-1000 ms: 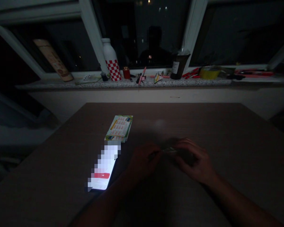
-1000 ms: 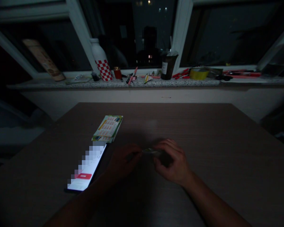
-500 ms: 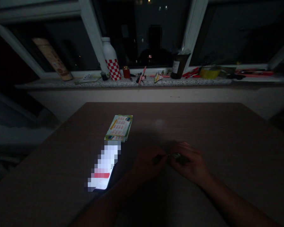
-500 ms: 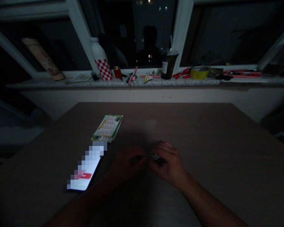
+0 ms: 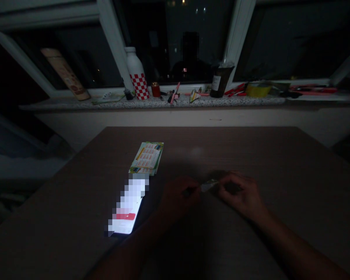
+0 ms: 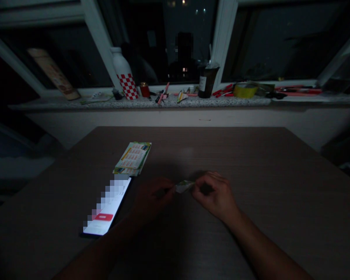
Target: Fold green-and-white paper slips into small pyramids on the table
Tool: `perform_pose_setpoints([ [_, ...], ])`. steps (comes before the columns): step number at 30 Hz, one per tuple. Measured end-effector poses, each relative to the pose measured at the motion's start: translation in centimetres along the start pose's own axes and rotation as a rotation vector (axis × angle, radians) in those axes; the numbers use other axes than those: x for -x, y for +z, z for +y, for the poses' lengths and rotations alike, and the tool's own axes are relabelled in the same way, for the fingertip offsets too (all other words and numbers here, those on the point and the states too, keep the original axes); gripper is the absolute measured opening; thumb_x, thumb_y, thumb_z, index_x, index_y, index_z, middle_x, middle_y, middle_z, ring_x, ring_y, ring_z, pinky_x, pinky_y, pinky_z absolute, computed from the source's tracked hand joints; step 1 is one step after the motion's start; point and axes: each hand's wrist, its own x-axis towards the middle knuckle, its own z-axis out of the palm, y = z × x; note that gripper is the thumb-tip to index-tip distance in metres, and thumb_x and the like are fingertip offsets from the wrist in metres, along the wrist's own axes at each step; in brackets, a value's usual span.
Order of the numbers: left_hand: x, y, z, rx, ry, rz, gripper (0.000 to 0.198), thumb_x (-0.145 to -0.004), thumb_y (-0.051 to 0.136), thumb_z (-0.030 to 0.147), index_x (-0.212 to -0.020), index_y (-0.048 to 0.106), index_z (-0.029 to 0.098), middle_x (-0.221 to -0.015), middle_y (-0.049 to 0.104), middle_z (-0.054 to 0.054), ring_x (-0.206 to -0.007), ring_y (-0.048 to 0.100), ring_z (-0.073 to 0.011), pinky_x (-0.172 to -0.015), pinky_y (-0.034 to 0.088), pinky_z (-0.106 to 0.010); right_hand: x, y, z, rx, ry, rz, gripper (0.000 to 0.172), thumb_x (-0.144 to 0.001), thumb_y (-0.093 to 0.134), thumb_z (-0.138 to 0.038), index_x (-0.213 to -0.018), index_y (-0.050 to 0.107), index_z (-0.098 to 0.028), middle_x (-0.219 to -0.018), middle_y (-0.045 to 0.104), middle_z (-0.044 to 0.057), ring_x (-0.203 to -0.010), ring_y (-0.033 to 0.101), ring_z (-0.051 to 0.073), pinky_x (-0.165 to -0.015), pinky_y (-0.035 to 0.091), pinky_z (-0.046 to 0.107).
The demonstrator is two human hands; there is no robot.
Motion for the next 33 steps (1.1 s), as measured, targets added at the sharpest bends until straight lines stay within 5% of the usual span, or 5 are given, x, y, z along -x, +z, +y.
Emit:
perform_pose_setpoints([
  [10,0.2,0.4,-0.5,0.259,-0.273,0.12,0.015,-0.08,0.06,0.031,-0.085,0.066,0.018,-0.081,0.07,-0.002,-0.075,0.064,-0.0156,-0.066,0.049,-0.025,0.7,0.8,-0.2,-0.219,0.204,-0.111,0.003,-0.077,0.061,-0.021,-0.078,0.063,-0.019,-0.073,0.07,0.002,-0.064,0.066,0.017,-0.059,0.051,0.026],
  [14,0.2,0.2,-0.1,0.105,-0.106,0.01,0.01,-0.08,0.058,0.024,-0.081,0.066,0.019,-0.075,0.068,0.0,-0.069,0.062,-0.0139,-0.065,0.046,-0.024,0.5,0.4,-0.7,-0.155,0.068,-0.036,0.021,-0.075,0.063,-0.017,-0.096,0.061,-0.021,-0.088,0.069,0.004,-0.08,0.065,0.019,-0.07,0.051,0.03],
  [21,0.4,1.0,-0.2,-0.102,0.257,-0.074,0.01,-0.081,0.052,0.018,-0.081,0.062,0.017,-0.075,0.065,-0.003,-0.069,0.059,-0.014,-0.065,0.044,-0.025,0.2,0.6,-2.1,-0.058,-0.24,-0.043,0.018,-0.073,0.066,-0.011,-0.087,0.06,-0.021,-0.073,0.064,0.003,-0.069,0.059,0.018,-0.068,0.047,0.035],
  [33,0.9,1.2,-0.5,-0.212,0.321,-0.148,0.017,-0.088,0.045,0.021,-0.085,0.061,0.018,-0.078,0.065,-0.005,-0.069,0.057,-0.015,-0.064,0.042,-0.026,-0.1,0.4,-2.6,0.092,-0.209,-0.031,0.011,-0.074,0.061,-0.013,-0.068,0.056,-0.021,-0.06,0.058,0.0,-0.059,0.054,0.016,-0.061,0.042,0.031],
])
